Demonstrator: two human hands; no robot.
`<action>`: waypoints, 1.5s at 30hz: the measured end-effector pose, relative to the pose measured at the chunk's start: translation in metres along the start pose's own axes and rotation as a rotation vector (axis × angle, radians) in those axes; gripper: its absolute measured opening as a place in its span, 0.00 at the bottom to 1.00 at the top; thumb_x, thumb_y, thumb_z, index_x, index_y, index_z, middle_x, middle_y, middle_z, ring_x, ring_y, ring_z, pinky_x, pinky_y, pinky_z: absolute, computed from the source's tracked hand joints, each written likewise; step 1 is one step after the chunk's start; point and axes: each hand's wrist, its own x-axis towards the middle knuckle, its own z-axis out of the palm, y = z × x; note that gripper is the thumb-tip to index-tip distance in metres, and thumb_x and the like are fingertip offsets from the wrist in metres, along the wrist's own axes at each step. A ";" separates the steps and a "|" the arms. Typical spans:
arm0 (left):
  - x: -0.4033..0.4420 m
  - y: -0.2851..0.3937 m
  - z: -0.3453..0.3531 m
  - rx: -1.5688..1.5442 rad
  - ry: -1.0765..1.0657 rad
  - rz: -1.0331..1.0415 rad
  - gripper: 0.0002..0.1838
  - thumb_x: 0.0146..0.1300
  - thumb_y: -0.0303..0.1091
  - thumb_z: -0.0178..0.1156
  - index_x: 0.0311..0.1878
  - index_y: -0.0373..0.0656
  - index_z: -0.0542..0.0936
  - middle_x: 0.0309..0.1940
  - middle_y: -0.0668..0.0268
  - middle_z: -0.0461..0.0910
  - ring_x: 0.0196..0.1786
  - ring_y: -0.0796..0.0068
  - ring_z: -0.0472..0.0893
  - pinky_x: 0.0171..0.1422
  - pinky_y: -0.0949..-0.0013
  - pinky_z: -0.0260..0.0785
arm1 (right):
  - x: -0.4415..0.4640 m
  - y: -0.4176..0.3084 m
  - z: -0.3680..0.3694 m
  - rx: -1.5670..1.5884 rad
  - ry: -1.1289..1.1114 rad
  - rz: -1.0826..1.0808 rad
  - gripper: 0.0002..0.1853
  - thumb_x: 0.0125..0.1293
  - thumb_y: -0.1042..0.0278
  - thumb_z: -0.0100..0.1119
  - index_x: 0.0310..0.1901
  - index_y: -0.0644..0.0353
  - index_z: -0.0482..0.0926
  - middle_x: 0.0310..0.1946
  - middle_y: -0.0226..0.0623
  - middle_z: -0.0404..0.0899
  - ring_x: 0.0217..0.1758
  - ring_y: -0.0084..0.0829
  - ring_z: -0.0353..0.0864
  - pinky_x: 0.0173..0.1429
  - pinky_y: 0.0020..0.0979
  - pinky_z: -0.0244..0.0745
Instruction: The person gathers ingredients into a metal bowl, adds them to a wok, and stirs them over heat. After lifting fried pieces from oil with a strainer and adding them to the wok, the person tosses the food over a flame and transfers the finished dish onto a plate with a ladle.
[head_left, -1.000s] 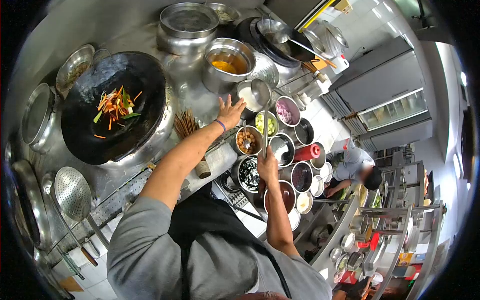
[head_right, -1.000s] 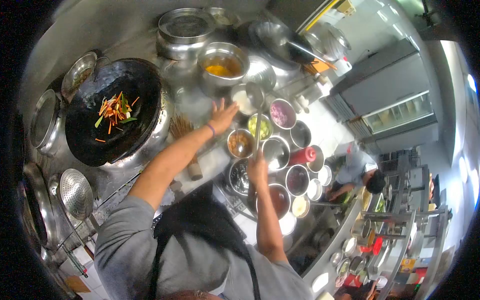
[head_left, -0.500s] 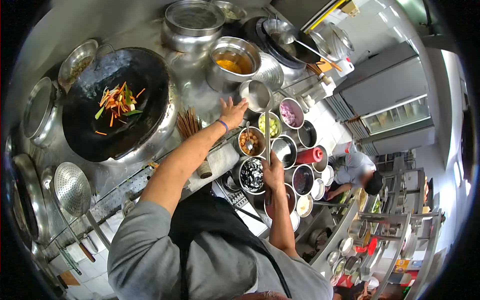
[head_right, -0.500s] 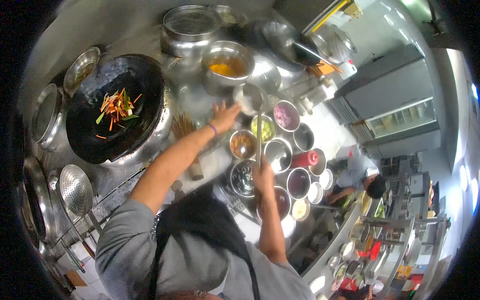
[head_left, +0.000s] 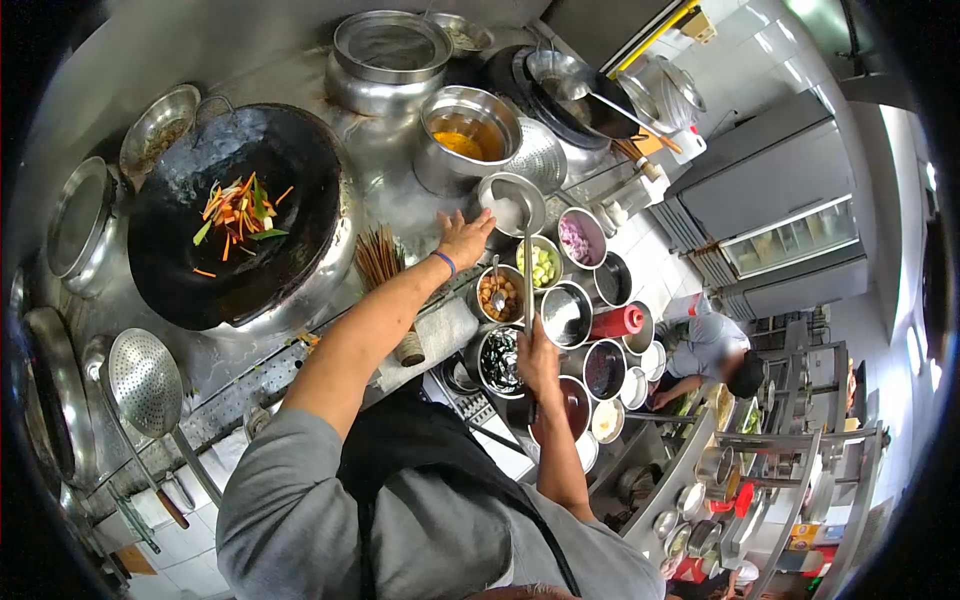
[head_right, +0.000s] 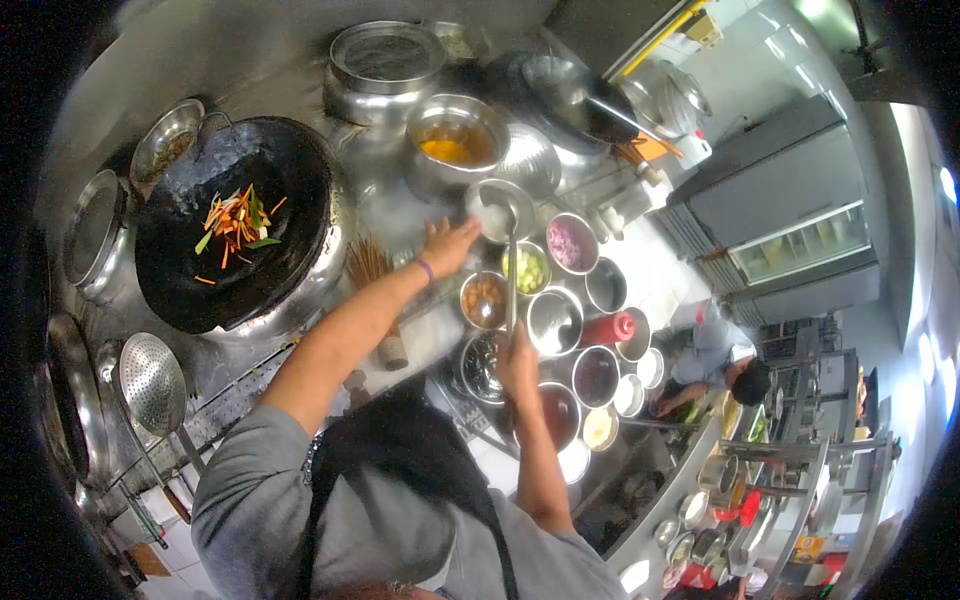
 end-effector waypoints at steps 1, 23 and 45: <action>0.000 0.000 0.002 -0.031 0.004 0.008 0.34 0.68 0.27 0.50 0.78 0.56 0.63 0.83 0.72 0.52 0.76 0.26 0.59 0.73 0.12 0.38 | -0.003 -0.009 -0.012 0.004 -0.072 0.102 0.27 0.70 0.69 0.58 0.69 0.68 0.68 0.43 0.68 0.83 0.50 0.66 0.83 0.52 0.54 0.77; -0.006 0.006 -0.010 -0.036 -0.035 -0.011 0.35 0.69 0.28 0.53 0.79 0.56 0.61 0.84 0.71 0.51 0.75 0.26 0.62 0.73 0.14 0.43 | 0.005 0.016 0.021 -0.036 0.076 0.014 0.24 0.71 0.70 0.58 0.67 0.66 0.72 0.48 0.67 0.82 0.54 0.61 0.84 0.56 0.48 0.77; -0.003 0.001 -0.004 -0.081 -0.035 -0.055 0.34 0.70 0.27 0.48 0.79 0.56 0.62 0.84 0.71 0.50 0.74 0.31 0.65 0.74 0.15 0.41 | 0.015 0.020 0.000 0.525 -0.166 0.265 0.18 0.76 0.64 0.54 0.62 0.64 0.75 0.27 0.36 0.77 0.28 0.26 0.76 0.32 0.32 0.72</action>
